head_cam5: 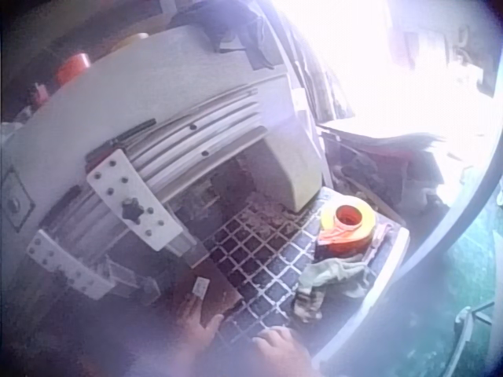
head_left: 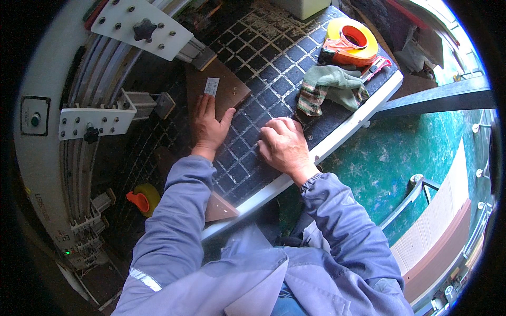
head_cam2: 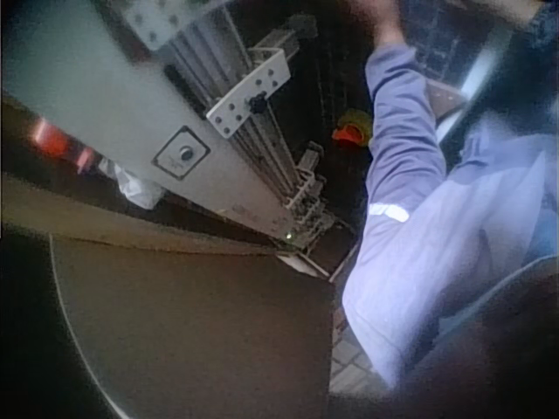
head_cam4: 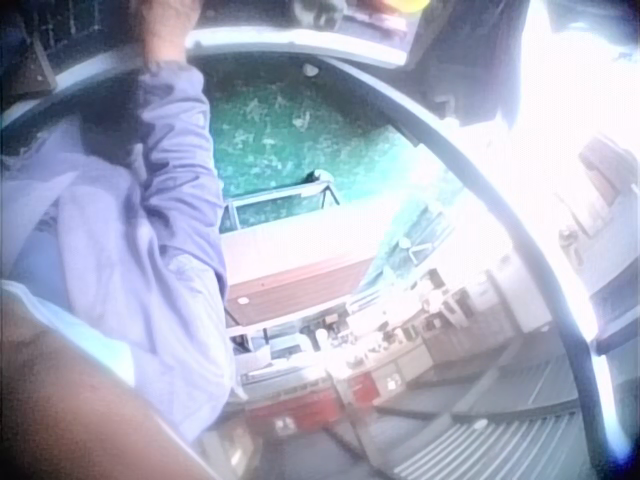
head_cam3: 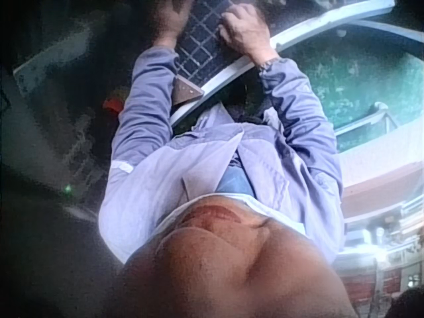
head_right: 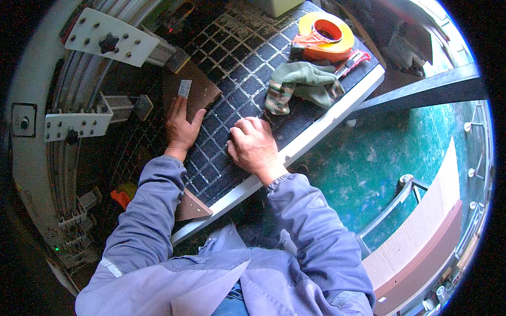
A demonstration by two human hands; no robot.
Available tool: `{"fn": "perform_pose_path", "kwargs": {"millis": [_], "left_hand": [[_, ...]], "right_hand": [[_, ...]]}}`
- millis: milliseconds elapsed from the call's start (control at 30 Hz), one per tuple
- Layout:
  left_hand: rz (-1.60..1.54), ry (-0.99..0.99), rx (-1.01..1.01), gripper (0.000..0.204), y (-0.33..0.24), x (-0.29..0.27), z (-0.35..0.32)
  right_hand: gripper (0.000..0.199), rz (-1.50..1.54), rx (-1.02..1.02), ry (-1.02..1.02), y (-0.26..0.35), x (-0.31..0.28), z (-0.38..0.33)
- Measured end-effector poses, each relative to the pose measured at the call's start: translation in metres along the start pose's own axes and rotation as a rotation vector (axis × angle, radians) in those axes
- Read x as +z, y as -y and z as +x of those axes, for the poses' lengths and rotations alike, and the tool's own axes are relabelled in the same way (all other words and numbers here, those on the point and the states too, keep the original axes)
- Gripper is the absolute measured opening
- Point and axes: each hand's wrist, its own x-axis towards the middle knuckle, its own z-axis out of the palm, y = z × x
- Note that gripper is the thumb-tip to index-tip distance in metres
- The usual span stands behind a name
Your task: The person handles triangular wooden panels, inserts small yellow plastic plugs into pre-drilled holes, and uses a utility knife and screwdriver to clean and adjust the holes. The person repeatedly picks up, inspects, and places the panels on a workbench in a workshop setting.
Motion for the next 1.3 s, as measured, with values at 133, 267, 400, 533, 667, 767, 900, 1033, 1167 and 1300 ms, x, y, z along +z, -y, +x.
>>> {"fn": "perform_pose_path", "kwargs": {"millis": [133, 267, 400, 533, 667, 767, 900, 1033, 1167, 1300], "left_hand": [[0.003, 0.000, -0.012, 0.076, -0.001, 0.001, 0.000], [-0.005, 0.009, -0.024, 0.077, -0.001, 0.001, -0.001], [-0.013, 0.027, -0.041, 0.077, 0.001, 0.002, -0.001], [-0.011, -0.009, -0.015, 0.076, 0.002, 0.004, -0.001], [0.011, -0.033, 0.004, 0.077, 0.002, 0.003, -0.001], [0.084, 0.033, -0.028, 0.077, 0.001, 0.003, -0.003], [0.021, 0.032, -0.063, 0.077, 0.003, 0.003, -0.003], [-0.023, 0.044, -0.055, 0.075, -0.002, 0.001, -0.008], [-0.047, 0.030, -0.048, 0.071, -0.039, -0.008, -0.038], [-0.085, 0.111, -0.048, 0.060, -0.082, -0.024, -0.079]], "right_hand": [[0.026, -0.011, -0.003, 0.000, 0.001, 0.000, 0.000], [0.027, -0.016, -0.011, 0.008, 0.000, 0.001, 0.000], [0.027, -0.014, -0.016, 0.003, -0.001, 0.001, 0.000], [0.025, -0.017, -0.012, 0.003, 0.000, 0.000, 0.000], [0.024, -0.018, -0.015, 0.001, 0.000, 0.001, 0.000], [0.024, -0.020, -0.019, 0.004, -0.001, 0.002, 0.000], [0.022, -0.009, -0.026, -0.012, -0.002, 0.003, -0.001], [0.033, 0.063, 0.032, -0.062, -0.004, 0.004, -0.003], [0.058, 0.192, 0.199, -0.174, -0.007, 0.004, -0.005], [0.065, 0.123, 0.234, -0.188, -0.008, 0.005, -0.003]]}}
